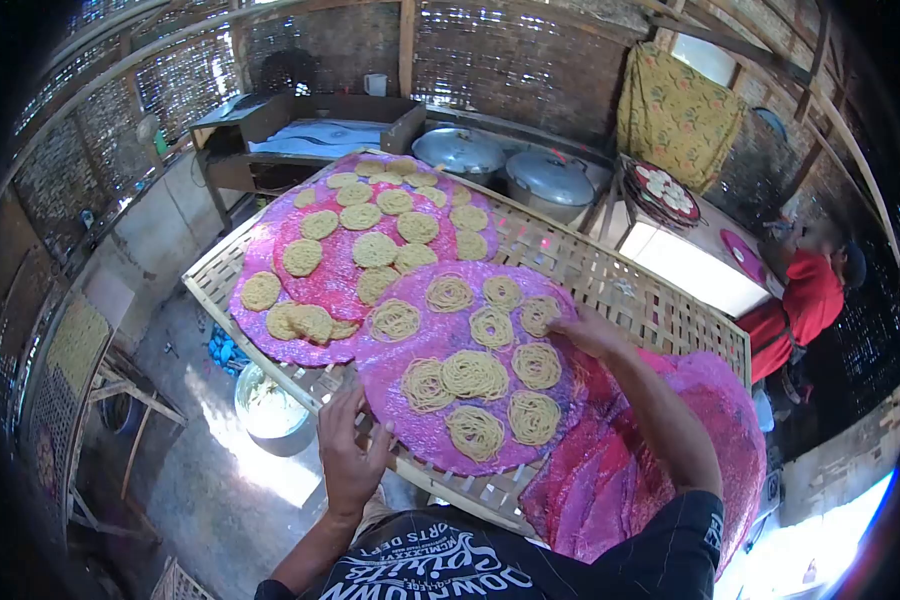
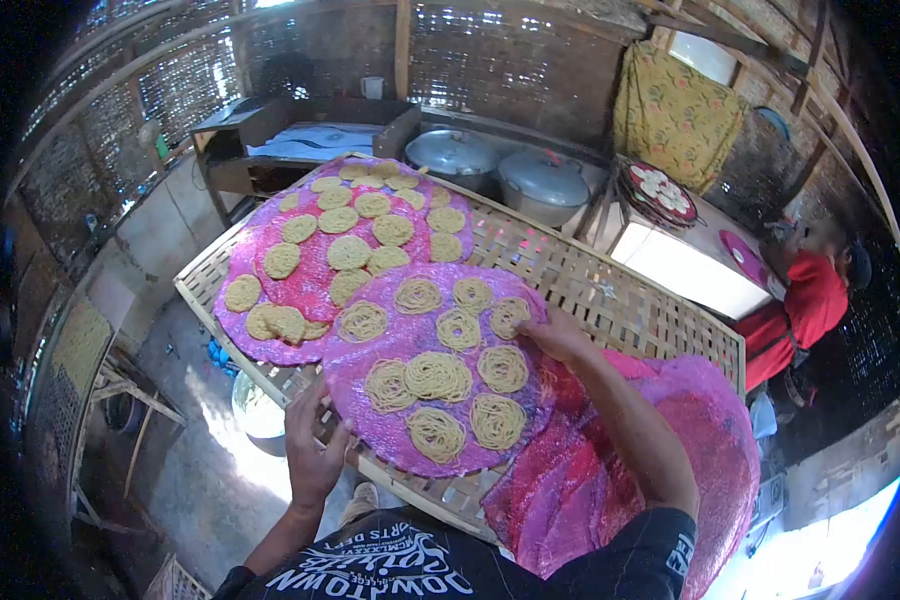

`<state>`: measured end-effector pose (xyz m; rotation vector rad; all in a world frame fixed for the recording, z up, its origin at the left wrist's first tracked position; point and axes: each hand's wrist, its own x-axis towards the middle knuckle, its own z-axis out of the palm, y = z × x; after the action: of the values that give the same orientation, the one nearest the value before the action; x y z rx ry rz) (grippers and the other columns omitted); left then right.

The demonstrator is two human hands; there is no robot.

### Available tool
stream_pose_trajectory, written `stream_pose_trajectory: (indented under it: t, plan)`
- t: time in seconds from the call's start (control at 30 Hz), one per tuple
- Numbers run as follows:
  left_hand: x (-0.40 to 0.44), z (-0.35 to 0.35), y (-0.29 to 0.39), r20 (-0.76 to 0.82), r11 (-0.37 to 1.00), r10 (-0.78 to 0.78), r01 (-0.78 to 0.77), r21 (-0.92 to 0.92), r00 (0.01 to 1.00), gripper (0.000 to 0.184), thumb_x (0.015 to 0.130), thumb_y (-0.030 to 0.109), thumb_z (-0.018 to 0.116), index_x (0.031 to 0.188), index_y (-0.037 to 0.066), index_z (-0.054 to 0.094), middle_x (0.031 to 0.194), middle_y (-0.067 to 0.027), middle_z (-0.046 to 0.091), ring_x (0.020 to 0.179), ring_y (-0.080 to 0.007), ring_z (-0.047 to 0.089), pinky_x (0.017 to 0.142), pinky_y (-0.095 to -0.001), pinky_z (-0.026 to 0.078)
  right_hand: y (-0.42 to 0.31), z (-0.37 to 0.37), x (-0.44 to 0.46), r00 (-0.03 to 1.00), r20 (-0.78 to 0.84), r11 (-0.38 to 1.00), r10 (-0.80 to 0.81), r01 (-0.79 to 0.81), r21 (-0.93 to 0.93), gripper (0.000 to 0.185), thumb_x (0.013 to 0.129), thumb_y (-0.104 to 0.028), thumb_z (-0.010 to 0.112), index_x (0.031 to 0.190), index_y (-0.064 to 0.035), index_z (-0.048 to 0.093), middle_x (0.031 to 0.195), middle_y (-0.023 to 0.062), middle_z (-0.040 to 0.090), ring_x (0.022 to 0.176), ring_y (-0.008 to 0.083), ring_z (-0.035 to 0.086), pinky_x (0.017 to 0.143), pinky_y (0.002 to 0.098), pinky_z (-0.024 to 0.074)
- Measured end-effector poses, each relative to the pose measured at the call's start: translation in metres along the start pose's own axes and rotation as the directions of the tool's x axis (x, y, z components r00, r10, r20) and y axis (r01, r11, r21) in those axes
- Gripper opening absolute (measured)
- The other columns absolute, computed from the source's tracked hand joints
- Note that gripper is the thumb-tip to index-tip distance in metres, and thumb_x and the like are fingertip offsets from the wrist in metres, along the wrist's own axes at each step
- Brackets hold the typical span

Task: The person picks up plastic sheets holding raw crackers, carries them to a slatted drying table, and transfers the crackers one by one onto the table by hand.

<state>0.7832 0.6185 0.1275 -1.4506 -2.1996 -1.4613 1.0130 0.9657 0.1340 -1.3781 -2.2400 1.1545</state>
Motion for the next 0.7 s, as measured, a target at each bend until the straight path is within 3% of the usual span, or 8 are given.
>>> stream_pose_trajectory:
  t: [0.1,0.17,0.23,0.33,0.43,0.53,0.63,0.7]
  plan:
    - [-0.017,-0.006,0.024,0.13,0.907,-0.241,0.27,-0.323,0.962,0.041,0.077,0.004,0.072,0.116,-0.002,0.058,0.106,-0.0152,0.063,0.096,-0.0238,0.06,0.081,-0.0346,0.049,-0.016,0.0,-0.012,0.983,0.146,0.949,0.112,-0.15,0.277,0.037,0.082,-0.022,0.072,0.109,0.0028,0.064,0.092,0.0131,0.07,0.072,0.0201,0.068,0.061,0.0329,0.0552]
    - [-0.025,-0.01,0.037,0.496,0.683,-0.331,0.566,-0.461,0.803,0.031,0.085,0.011,0.069,0.112,0.0,0.06,0.108,-0.0165,0.063,0.093,-0.0194,0.062,0.078,-0.0314,0.05,-0.021,0.0,-0.014,0.962,0.235,0.807,0.137,-0.246,0.537,0.033,0.085,-0.015,0.07,0.11,0.005,0.062,0.091,0.0131,0.069,0.07,0.0199,0.068,0.058,0.0332,0.0565]
    - [-0.028,-0.012,0.038,0.862,0.432,-0.223,0.839,-0.33,0.455,0.036,0.089,0.018,0.066,0.119,0.001,0.058,0.115,-0.0203,0.062,0.105,-0.0238,0.062,0.09,-0.0354,0.049,-0.06,-0.012,-0.026,0.964,0.225,0.837,0.142,-0.238,0.492,0.031,0.087,-0.012,0.067,0.111,0.0074,0.06,0.093,0.0141,0.069,0.073,0.0216,0.07,0.063,0.0359,0.0596]
    - [-0.042,0.026,0.037,0.935,0.091,0.274,0.962,-0.257,0.224,0.056,0.091,0.036,0.063,0.131,0.0,0.048,0.127,-0.0236,0.054,0.117,-0.0277,0.057,0.097,-0.0378,0.048,-0.063,-0.007,-0.009,0.949,0.303,0.646,0.086,-0.285,0.709,0.03,0.09,-0.013,0.064,0.113,0.0055,0.059,0.096,0.0145,0.069,0.076,0.0227,0.071,0.067,0.0375,0.0609]
    - [-0.059,0.055,0.054,0.874,-0.215,0.394,0.953,-0.213,0.284,0.087,0.087,0.056,0.059,0.145,0.001,0.023,0.14,-0.0189,0.043,0.128,-0.0283,0.047,0.107,-0.0399,0.041,-0.076,-0.005,-0.008,0.951,0.3,0.59,0.079,-0.287,0.755,0.031,0.09,-0.014,0.063,0.115,0.0043,0.058,0.097,0.0149,0.069,0.08,0.0235,0.071,0.07,0.0375,0.0606]
    - [-0.056,0.071,0.062,0.794,-0.55,0.249,0.756,-0.355,0.554,0.099,0.082,0.062,0.06,0.147,0.004,0.014,0.147,-0.0174,0.033,0.133,-0.0308,0.04,0.111,-0.0445,0.037,-0.059,0.0,0.003,0.946,0.323,0.515,0.008,-0.281,0.81,0.032,0.09,-0.014,0.064,0.116,0.0032,0.057,0.101,0.015,0.069,0.086,0.0237,0.07,0.075,0.0378,0.06]
    - [-0.031,0.066,0.081,0.707,-0.443,-0.237,0.573,-0.689,0.667,0.11,0.071,0.076,0.059,0.147,0.006,0.019,0.146,-0.018,0.036,0.133,-0.034,0.039,0.112,-0.0506,0.032,-0.071,-0.005,-0.019,0.958,0.281,0.579,0.052,-0.258,0.773,0.032,0.09,-0.015,0.063,0.116,0.0031,0.057,0.105,0.0145,0.068,0.088,0.0232,0.07,0.077,0.036,0.0594]
    - [-0.03,0.069,0.073,0.681,-0.437,-0.293,0.539,-0.72,0.672,0.102,0.078,0.072,0.057,0.147,0.006,0.02,0.146,-0.0164,0.036,0.133,-0.0334,0.04,0.112,-0.0506,0.032,-0.074,-0.012,-0.035,0.971,0.221,0.66,0.088,-0.223,0.717,0.039,0.088,-0.015,0.066,0.121,0.004,0.055,0.109,0.014,0.067,0.089,0.024,0.069,0.077,0.0363,0.0586]
